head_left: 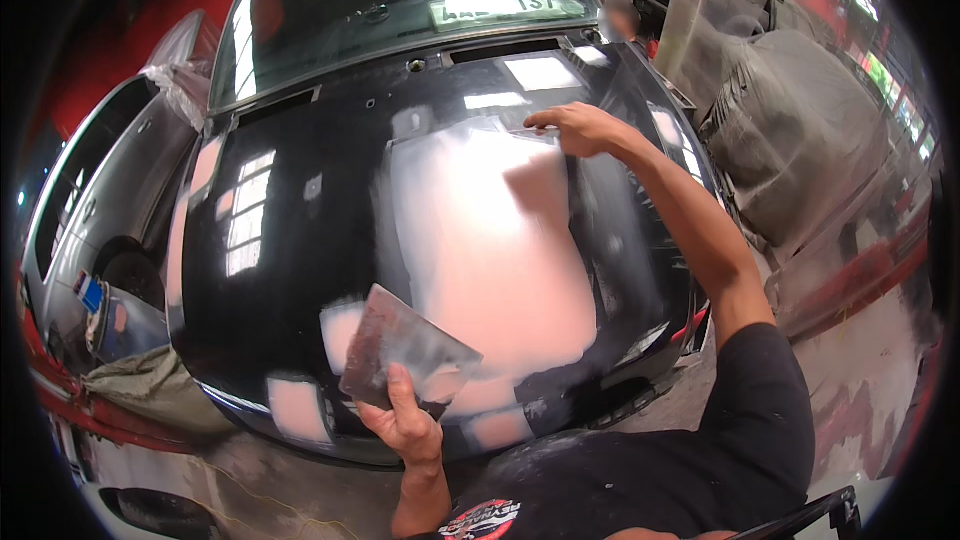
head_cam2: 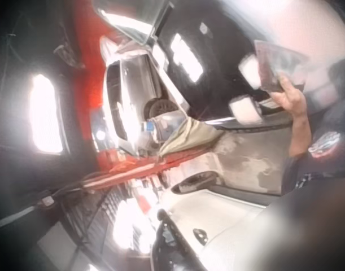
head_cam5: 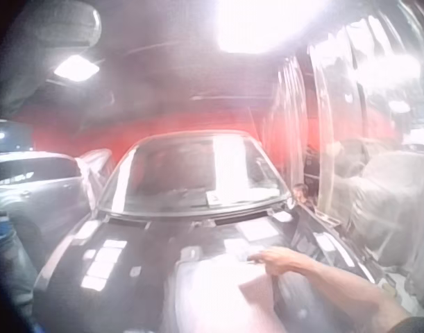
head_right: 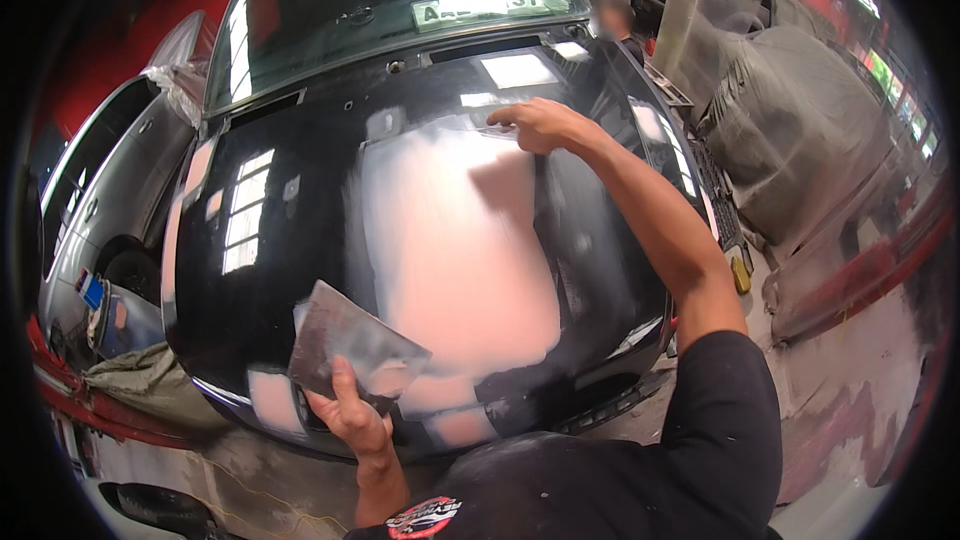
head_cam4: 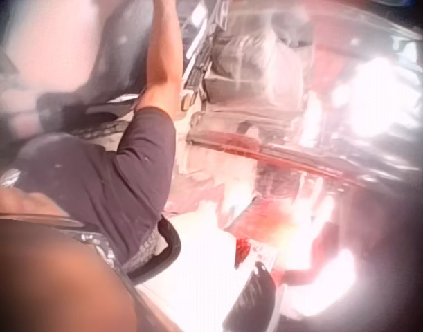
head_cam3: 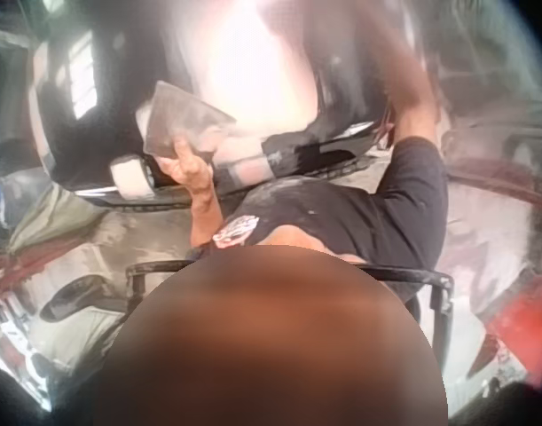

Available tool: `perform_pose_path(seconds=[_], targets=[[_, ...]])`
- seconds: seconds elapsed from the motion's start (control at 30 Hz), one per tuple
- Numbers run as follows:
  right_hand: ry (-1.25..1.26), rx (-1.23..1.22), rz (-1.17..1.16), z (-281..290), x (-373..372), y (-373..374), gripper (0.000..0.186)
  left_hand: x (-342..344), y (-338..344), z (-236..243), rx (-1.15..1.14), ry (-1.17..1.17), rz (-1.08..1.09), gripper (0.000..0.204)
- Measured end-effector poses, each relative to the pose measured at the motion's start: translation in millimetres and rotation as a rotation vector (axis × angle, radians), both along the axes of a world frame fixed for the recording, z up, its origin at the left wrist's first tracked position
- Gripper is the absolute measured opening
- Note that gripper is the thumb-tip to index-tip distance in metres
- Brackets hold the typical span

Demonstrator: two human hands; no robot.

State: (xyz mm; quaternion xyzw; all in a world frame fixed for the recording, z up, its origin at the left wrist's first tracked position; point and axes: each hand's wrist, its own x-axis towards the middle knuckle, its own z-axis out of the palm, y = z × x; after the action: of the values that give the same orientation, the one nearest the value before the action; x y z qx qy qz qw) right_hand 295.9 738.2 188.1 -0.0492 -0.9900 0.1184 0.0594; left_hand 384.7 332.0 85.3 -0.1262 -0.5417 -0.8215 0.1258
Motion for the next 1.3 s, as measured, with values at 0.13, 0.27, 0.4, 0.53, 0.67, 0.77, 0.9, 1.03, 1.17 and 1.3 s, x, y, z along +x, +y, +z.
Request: perform_pose_path(seconds=[0.13, 0.27, 0.4, 0.53, 0.67, 0.77, 0.9, 1.03, 1.17, 1.3], targets=[[-0.149, 0.158, -0.031, -1, -59, 13, 0.067, 11, -15, -22, -0.117, -0.048, -0.033, 0.044], [-0.049, 0.258, -0.034, -27, -83, 21, 0.059, 13, -31, -31, -0.155, -0.147, -0.049, 0.044], [0.100, 0.262, 0.052, -53, -93, 31, 0.054, 14, -37, -37, -0.117, -0.171, -0.065, 0.044], [-0.005, 0.206, 0.026, -47, -89, 30, 0.053, 17, -39, -39, -0.146, -0.205, -0.086, 0.046], [-0.124, 0.141, 0.025, -40, -36, 5, 0.056, 23, -42, -37, -0.106, -0.188, -0.183, 0.048], [-0.068, 0.079, -0.008, -56, 45, -30, 0.055, 26, -44, -36, -0.084, -0.182, -0.272, 0.048], [-0.030, 0.100, -0.083, -89, 161, -87, 0.062, 24, -49, -35, -0.128, -0.166, -0.366, 0.047], [0.121, 0.198, -0.120, -123, 241, -146, 0.065, 20, -55, -33, -0.154, -0.158, -0.440, 0.047], [0.188, 0.247, -0.152, -143, 282, -184, 0.058, 23, -55, -32, -0.134, -0.186, -0.474, 0.048], [0.133, 0.174, -0.102, -112, 288, -170, 0.059, 24, -52, -32, -0.172, -0.184, -0.476, 0.048]])
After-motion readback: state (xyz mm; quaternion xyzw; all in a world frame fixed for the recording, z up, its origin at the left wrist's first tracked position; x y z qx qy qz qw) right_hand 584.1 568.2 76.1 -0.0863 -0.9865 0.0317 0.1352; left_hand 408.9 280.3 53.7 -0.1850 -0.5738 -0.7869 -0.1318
